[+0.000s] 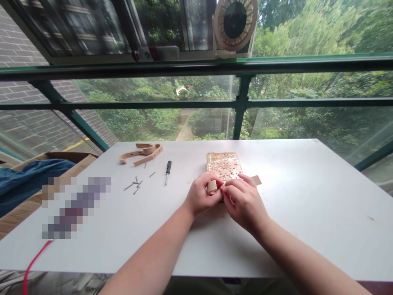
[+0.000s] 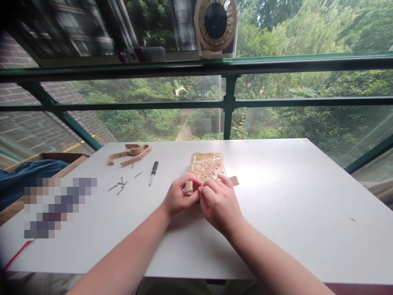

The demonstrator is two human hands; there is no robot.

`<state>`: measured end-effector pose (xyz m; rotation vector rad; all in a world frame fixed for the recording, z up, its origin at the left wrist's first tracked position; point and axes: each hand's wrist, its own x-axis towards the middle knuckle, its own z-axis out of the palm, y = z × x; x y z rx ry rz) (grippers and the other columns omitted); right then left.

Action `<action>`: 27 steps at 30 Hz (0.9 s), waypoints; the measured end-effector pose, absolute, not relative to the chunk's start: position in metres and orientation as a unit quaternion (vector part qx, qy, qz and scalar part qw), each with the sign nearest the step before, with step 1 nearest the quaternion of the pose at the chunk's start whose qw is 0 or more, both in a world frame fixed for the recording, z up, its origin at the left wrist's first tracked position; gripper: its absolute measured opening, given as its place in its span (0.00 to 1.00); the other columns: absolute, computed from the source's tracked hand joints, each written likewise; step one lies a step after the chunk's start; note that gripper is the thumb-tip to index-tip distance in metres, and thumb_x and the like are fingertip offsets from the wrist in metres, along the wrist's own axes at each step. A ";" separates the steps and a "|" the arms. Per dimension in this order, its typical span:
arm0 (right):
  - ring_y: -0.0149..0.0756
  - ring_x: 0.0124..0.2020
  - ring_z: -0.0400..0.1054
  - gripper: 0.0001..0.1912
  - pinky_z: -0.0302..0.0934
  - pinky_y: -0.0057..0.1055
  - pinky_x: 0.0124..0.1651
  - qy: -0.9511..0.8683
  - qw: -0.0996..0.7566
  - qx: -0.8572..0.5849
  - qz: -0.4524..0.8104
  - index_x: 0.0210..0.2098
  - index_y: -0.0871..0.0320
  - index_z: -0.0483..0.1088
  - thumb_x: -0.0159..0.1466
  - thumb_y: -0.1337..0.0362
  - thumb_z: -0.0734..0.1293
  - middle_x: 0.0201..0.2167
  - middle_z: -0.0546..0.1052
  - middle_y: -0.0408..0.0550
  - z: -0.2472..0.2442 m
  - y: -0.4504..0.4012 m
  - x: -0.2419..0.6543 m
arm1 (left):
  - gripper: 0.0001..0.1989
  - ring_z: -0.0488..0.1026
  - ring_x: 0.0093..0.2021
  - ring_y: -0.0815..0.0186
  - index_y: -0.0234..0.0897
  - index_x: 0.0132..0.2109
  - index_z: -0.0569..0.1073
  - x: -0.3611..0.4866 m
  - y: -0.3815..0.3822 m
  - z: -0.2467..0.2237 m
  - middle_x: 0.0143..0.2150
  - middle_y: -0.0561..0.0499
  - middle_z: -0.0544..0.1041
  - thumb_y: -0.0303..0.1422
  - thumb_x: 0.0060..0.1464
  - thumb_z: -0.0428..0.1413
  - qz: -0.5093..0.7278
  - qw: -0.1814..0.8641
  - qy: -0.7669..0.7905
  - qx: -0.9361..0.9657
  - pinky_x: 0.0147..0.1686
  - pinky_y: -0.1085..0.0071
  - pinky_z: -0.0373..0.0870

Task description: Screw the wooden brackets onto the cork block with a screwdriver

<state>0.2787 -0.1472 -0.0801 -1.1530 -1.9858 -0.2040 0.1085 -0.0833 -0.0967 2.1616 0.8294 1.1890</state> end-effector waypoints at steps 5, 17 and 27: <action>0.34 0.36 0.69 0.07 0.59 0.42 0.55 -0.797 0.384 -0.461 -0.070 0.33 0.56 0.70 0.65 0.72 0.63 0.34 0.77 0.45 -0.079 -0.148 0.275 | 0.09 0.75 0.40 0.61 0.39 0.41 0.74 0.103 -0.080 -0.091 0.38 0.48 0.77 0.28 0.50 0.60 0.424 0.267 0.291 0.815 0.43 0.64 0.74; 0.36 0.35 0.67 0.10 0.60 0.31 0.39 -0.793 0.325 -0.515 -0.031 0.31 0.59 0.69 0.66 0.71 0.60 0.34 0.75 0.51 -0.073 -0.149 0.267 | 0.11 0.76 0.40 0.63 0.39 0.42 0.75 0.095 -0.080 -0.086 0.40 0.49 0.79 0.32 0.49 0.62 0.397 0.312 0.296 0.811 0.43 0.67 0.73; 0.33 0.31 0.64 0.09 0.54 0.30 0.35 -0.797 0.261 -0.544 0.008 0.27 0.58 0.65 0.64 0.70 0.61 0.30 0.72 0.47 -0.055 -0.149 0.273 | 0.04 0.74 0.37 0.63 0.39 0.34 0.76 0.102 -0.085 -0.089 0.34 0.50 0.78 0.29 0.48 0.62 0.440 0.260 0.300 0.805 0.41 0.66 0.73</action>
